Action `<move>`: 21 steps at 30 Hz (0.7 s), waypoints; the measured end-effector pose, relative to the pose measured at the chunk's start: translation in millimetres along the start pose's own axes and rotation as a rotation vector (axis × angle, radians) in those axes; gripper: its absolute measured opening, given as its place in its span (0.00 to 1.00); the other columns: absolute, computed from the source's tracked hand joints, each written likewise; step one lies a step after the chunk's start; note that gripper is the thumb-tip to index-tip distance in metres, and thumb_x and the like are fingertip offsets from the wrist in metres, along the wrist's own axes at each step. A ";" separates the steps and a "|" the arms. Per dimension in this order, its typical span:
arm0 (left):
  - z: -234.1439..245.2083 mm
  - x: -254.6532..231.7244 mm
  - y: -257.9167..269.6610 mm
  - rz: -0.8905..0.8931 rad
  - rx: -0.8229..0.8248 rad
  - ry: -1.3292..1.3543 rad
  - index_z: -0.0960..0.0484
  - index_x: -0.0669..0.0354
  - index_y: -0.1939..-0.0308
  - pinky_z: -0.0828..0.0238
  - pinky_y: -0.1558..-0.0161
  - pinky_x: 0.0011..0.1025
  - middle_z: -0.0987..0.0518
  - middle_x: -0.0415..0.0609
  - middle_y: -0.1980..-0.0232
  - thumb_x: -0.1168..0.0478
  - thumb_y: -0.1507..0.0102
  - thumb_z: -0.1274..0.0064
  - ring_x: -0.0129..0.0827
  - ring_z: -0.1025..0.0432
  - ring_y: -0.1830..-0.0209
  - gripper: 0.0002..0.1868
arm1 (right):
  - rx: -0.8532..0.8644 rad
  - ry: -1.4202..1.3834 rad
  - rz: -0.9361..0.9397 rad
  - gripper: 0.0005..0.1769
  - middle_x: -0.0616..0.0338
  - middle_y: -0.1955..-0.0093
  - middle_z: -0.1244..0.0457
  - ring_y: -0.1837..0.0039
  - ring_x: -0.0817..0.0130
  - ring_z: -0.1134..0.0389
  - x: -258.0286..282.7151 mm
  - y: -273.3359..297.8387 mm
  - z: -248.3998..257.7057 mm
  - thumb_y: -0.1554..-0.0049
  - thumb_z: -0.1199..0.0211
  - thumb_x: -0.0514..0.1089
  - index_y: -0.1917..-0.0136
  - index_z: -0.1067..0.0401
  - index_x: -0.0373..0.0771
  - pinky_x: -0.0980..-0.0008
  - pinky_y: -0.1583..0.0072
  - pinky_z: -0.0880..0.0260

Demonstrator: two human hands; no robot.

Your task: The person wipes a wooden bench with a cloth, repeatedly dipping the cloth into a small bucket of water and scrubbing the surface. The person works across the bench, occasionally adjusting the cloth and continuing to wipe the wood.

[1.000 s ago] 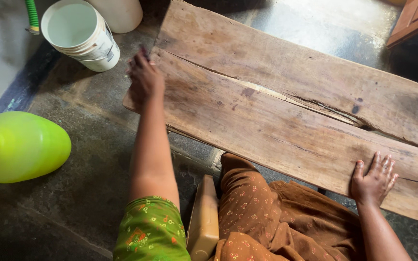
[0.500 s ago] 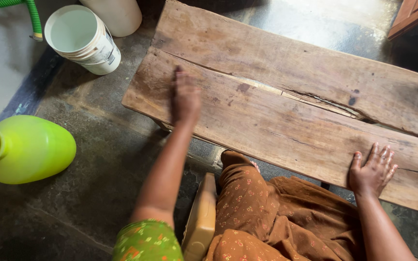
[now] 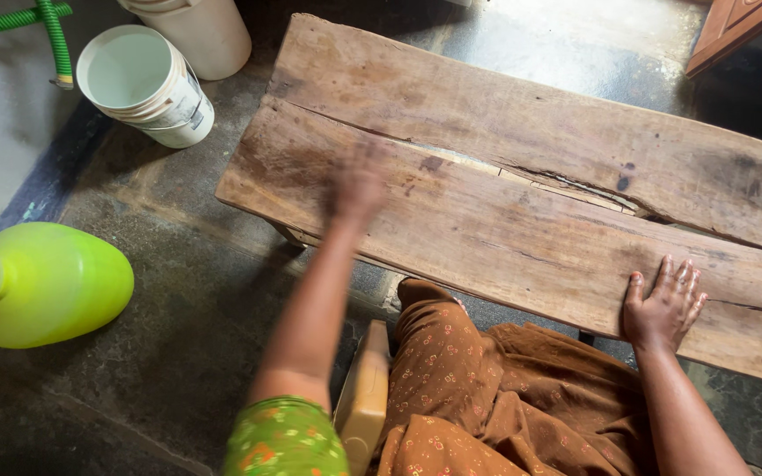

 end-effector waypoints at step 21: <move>37.7 -20.7 78.0 0.073 -0.442 0.588 0.33 0.72 0.31 0.42 0.27 0.38 0.32 0.63 0.26 0.73 0.31 0.60 0.47 0.40 0.22 0.22 | 0.033 0.002 -0.021 0.42 0.48 0.12 0.65 0.12 0.57 0.71 -0.9 -1.8 -2.3 0.35 0.59 0.65 0.15 0.56 0.46 0.50 0.19 0.81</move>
Point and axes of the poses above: each hand's wrist, its own y-axis away from the middle knuckle, its own z-axis out of the back of the hand, x = y × z, the point moved 6 cm from there along -y, towards the middle knuckle
